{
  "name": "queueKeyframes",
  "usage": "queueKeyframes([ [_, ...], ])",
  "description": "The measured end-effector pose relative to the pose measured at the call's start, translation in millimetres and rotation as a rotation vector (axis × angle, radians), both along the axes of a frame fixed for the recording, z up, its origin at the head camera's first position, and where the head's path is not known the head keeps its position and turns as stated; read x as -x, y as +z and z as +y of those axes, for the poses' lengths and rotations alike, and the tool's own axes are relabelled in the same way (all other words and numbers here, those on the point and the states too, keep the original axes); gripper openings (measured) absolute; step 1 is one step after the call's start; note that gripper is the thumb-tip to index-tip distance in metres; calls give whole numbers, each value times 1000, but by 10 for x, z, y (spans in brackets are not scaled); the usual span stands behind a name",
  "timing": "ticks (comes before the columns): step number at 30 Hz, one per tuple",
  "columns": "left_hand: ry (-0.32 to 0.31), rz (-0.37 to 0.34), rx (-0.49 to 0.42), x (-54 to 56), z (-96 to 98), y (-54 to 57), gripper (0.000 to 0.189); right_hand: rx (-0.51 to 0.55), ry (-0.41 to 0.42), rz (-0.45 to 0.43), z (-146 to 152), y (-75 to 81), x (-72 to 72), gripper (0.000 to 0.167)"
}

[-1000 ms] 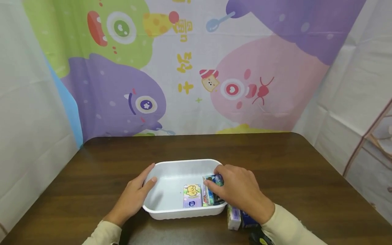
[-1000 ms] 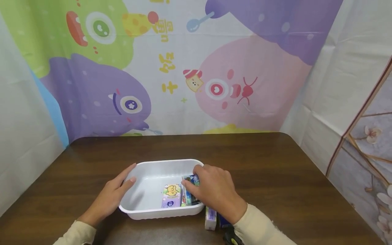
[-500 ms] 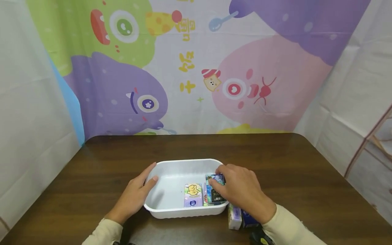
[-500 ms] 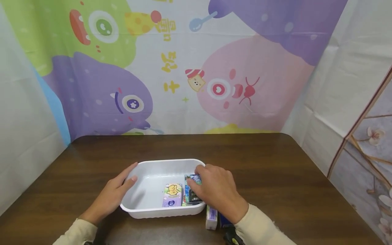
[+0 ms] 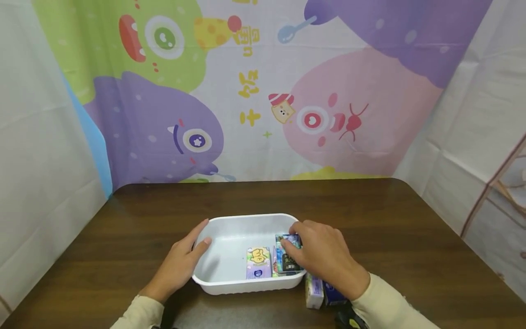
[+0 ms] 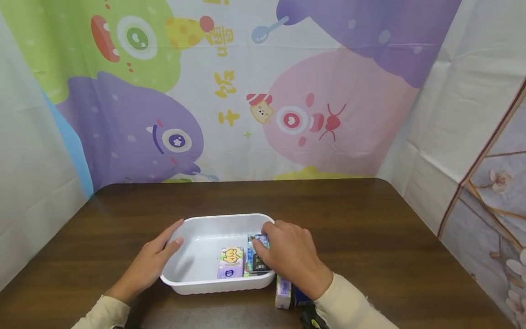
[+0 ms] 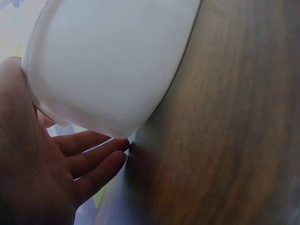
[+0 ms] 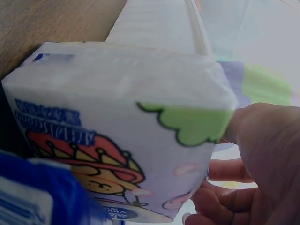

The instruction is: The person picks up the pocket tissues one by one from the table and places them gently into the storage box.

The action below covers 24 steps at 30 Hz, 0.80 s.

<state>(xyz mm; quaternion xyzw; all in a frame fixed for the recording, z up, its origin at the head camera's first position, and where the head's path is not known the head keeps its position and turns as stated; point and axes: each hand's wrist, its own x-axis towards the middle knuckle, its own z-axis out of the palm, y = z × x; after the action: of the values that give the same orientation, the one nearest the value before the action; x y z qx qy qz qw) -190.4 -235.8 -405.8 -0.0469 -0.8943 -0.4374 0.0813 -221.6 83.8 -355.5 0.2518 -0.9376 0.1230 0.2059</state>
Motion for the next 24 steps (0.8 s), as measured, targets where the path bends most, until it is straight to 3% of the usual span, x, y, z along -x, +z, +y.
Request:
queueKeyframes([
  [24, -4, -31, -16, -11, -6, 19, 56, -16, -18, -22, -2, -6, 6, 26],
])
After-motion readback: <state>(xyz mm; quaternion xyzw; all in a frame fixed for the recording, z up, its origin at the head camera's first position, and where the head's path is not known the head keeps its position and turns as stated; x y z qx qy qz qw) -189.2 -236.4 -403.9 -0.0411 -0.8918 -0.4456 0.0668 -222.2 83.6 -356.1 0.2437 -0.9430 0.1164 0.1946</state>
